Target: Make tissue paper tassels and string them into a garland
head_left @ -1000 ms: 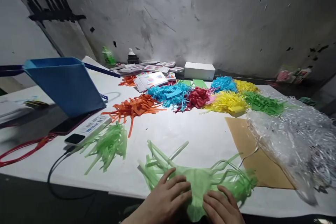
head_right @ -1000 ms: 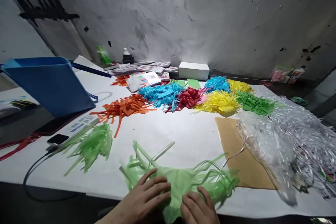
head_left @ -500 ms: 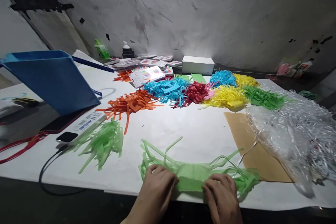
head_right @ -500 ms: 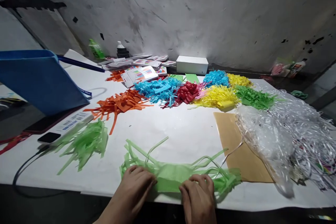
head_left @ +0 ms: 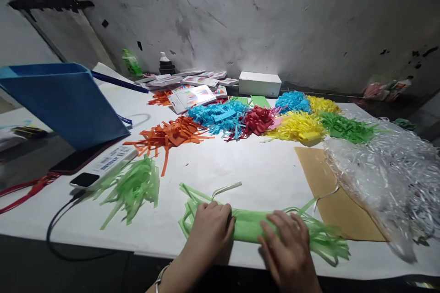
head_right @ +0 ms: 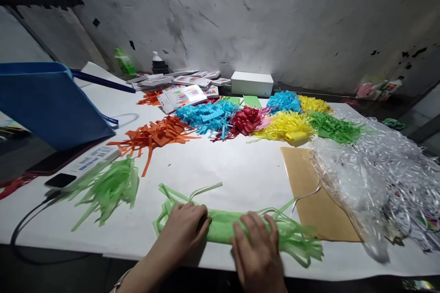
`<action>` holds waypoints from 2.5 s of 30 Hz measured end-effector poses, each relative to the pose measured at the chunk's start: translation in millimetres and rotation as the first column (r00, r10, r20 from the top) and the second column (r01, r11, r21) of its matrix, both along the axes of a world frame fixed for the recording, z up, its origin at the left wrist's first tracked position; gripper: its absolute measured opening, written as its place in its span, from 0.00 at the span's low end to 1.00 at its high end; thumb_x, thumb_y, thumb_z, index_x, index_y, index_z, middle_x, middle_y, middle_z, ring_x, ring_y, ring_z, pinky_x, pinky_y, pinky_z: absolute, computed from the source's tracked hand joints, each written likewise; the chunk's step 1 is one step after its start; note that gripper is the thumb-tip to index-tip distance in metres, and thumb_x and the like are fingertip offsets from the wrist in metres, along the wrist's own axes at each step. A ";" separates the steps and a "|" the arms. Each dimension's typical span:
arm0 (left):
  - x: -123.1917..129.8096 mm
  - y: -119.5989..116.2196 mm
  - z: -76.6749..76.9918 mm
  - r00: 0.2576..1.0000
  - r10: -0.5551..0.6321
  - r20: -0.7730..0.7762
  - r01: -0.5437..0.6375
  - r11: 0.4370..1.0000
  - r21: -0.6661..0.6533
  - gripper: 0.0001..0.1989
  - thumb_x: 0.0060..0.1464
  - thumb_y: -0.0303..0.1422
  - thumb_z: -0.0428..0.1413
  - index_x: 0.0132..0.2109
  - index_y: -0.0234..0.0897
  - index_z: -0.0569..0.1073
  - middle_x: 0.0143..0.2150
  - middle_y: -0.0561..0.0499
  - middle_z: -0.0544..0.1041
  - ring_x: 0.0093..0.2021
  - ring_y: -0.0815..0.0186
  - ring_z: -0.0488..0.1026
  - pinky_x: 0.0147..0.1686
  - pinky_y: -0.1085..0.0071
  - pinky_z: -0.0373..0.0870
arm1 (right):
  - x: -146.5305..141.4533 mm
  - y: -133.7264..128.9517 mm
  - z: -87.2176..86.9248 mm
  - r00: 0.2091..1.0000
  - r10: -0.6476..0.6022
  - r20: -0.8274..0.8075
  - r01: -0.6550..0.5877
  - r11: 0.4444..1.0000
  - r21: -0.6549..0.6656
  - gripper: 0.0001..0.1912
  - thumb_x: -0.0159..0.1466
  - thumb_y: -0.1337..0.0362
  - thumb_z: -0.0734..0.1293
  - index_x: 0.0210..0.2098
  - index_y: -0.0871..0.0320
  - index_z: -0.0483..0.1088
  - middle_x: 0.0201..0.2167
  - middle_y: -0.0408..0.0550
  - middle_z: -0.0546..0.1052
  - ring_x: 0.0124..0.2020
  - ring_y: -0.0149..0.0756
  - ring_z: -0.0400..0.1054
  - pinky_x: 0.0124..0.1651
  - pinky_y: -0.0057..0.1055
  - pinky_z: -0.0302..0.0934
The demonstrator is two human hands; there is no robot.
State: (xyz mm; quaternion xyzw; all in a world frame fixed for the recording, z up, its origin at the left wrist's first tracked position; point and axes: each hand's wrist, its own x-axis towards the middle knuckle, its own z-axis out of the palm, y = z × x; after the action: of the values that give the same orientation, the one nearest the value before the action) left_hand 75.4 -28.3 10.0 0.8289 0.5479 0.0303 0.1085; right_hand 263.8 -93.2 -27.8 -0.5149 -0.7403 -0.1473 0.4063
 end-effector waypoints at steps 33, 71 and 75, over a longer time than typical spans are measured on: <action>-12.6 -2.8 -7.2 0.999 -0.013 0.051 0.005 0.988 0.152 0.09 0.61 0.29 0.56 0.32 0.36 0.77 0.37 0.46 0.78 0.43 0.53 0.73 0.43 0.54 0.62 | -6.6 9.1 -0.5 0.992 -0.106 0.071 0.116 0.979 -0.166 0.11 0.72 0.65 0.57 0.36 0.55 0.70 0.34 0.49 0.74 0.40 0.44 0.67 0.52 0.48 0.51; -23.5 -25.2 -19.6 0.967 -0.177 0.186 0.127 0.959 0.251 0.09 0.63 0.25 0.51 0.34 0.36 0.71 0.37 0.48 0.74 0.39 0.57 0.68 0.42 0.58 0.59 | 2.9 -3.2 -13.0 0.996 -0.059 0.061 0.074 0.959 -0.275 0.15 0.73 0.66 0.54 0.32 0.55 0.66 0.32 0.46 0.72 0.39 0.41 0.67 0.54 0.47 0.50; -20.1 -18.8 -16.9 0.979 -0.145 0.143 0.108 0.966 0.237 0.05 0.59 0.23 0.56 0.36 0.37 0.72 0.40 0.48 0.75 0.41 0.57 0.69 0.43 0.58 0.59 | -3.9 0.5 -7.4 0.997 -0.046 0.054 0.056 0.976 -0.211 0.13 0.72 0.69 0.55 0.36 0.56 0.68 0.35 0.48 0.74 0.41 0.42 0.67 0.56 0.48 0.50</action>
State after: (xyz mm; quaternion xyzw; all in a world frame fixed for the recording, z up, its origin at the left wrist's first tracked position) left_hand 55.3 -47.1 -6.9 0.8641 0.4763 0.1521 0.0581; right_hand 259.9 -92.7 -35.2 -0.5704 -0.7482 -0.0902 0.3267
